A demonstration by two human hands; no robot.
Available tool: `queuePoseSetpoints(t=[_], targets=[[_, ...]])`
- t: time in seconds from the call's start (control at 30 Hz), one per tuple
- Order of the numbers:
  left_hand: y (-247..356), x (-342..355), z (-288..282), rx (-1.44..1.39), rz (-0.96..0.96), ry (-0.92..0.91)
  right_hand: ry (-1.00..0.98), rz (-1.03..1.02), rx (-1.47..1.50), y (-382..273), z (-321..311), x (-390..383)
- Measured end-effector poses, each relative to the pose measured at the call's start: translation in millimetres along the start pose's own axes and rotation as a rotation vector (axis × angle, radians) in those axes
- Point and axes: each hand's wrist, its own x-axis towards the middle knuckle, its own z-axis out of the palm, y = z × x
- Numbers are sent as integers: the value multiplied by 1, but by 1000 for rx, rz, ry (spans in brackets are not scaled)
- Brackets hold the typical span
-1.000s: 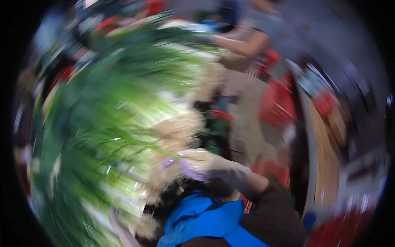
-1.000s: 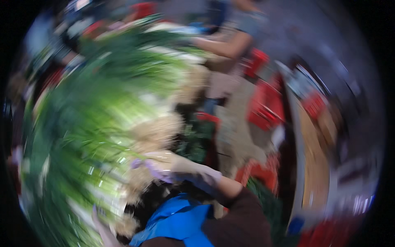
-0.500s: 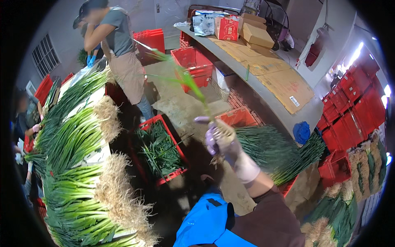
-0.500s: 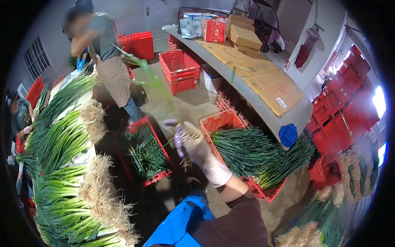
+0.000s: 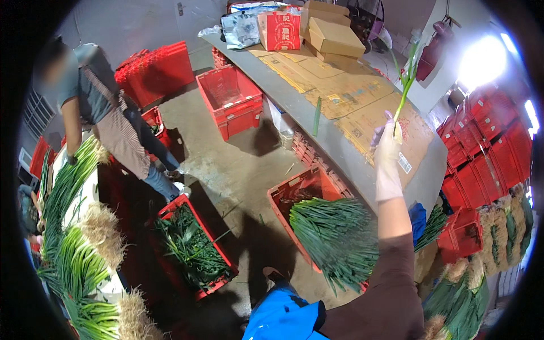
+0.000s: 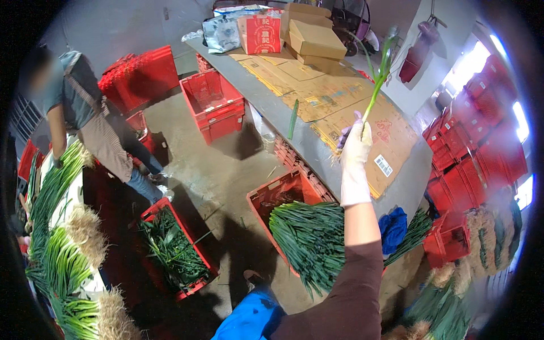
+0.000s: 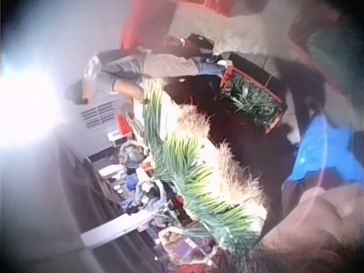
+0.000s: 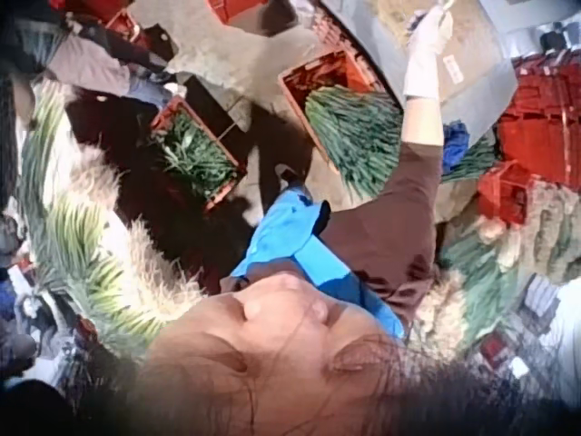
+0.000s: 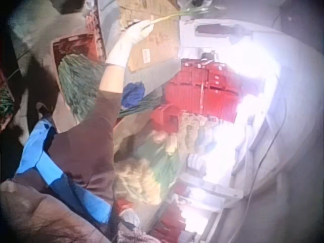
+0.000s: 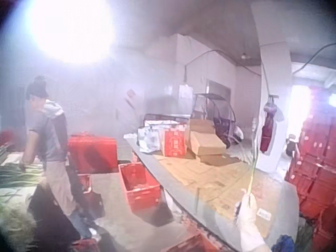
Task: The person repeatedly picks up bunches of green onions from a table, aligns them by hand, and places them into red crates. The person also moves around the workspace to access different piles and crates while wearing gloves.
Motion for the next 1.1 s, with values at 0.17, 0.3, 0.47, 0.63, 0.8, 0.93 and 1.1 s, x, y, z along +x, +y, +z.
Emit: queuePoseSetpoints(t=[0.17,0.3,0.47,0.63,0.8,0.93,1.1], targets=[[13,13,66,102,-41,7,150,289,-484,165,-30,108],[16,21,94,159,-73,32,-106,226,-1312,264,-47,87],[20,30,105,207,-99,56,-203,228,-1412,252,-20,84],[18,36,106,226,-127,75,-175,235,-1358,217,14,90],[13,39,97,250,-154,106,-403,125,-1563,251,26,111],[8,34,78,264,-191,167,-537,-45,-1704,249,49,106],[-22,-8,5,266,-287,319,-389,-194,-1538,248,109,103]])
